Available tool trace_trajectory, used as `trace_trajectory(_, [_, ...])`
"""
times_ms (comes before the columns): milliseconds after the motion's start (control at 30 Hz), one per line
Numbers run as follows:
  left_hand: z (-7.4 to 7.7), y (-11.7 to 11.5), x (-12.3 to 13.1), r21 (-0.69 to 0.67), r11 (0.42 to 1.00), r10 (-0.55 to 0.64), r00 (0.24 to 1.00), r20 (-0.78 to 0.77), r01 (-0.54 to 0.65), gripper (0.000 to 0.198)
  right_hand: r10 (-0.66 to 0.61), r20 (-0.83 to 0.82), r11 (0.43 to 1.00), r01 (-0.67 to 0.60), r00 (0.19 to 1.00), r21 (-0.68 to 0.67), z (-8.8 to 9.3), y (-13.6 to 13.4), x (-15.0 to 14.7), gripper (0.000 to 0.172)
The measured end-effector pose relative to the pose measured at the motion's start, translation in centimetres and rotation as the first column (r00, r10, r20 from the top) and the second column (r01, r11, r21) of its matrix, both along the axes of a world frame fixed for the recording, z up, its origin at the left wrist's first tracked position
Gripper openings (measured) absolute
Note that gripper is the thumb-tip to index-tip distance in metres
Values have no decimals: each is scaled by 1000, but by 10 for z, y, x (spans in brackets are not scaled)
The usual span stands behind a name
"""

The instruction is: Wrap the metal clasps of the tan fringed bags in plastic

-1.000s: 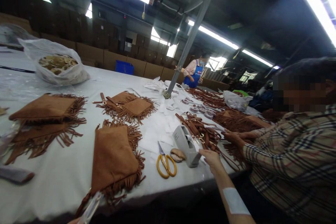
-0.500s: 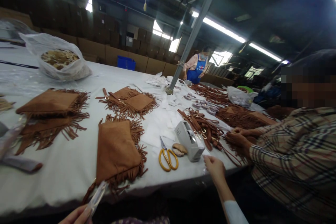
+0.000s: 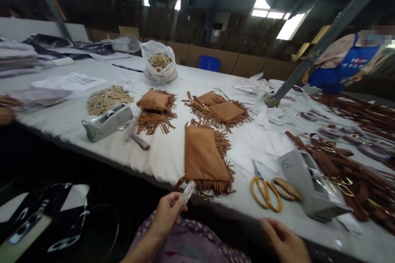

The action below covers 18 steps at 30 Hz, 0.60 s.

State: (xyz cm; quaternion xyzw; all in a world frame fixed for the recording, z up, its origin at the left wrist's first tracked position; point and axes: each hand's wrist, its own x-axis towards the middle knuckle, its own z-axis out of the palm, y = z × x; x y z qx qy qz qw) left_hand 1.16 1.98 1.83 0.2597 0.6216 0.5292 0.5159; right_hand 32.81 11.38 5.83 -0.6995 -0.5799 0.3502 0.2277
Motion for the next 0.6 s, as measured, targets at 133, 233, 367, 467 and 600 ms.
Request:
trace_trajectory(133, [2, -3, 1, 16, 1000, 0, 994, -106, 1, 42, 342, -306, 933, -361, 889, -6, 20, -28, -125, 38])
trace_trajectory(233, [1, -5, -1, 61, 998, -2, 980, -200, 15, 37, 433, -434, 882, -470, 790, 23, 17, -34, -170, 37])
trace_trajectory(367, [-1, -6, -3, 110, 993, -14, 960, -280, 46, 34, 429, -431, 887, -460, 794, 35, -3, -28, -195, 35])
trace_trajectory(467, [0, -6, -3, 124, 990, -23, 959, -282, 60, 34, 387, -355, 910, -414, 851, -2, -16, -24, -202, 35])
trace_trajectory(600, [3, -6, -2, 123, 991, -28, 975, -220, 56, 35, 292, -337, 937, -338, 895, -85, -22, -26, -205, 35])
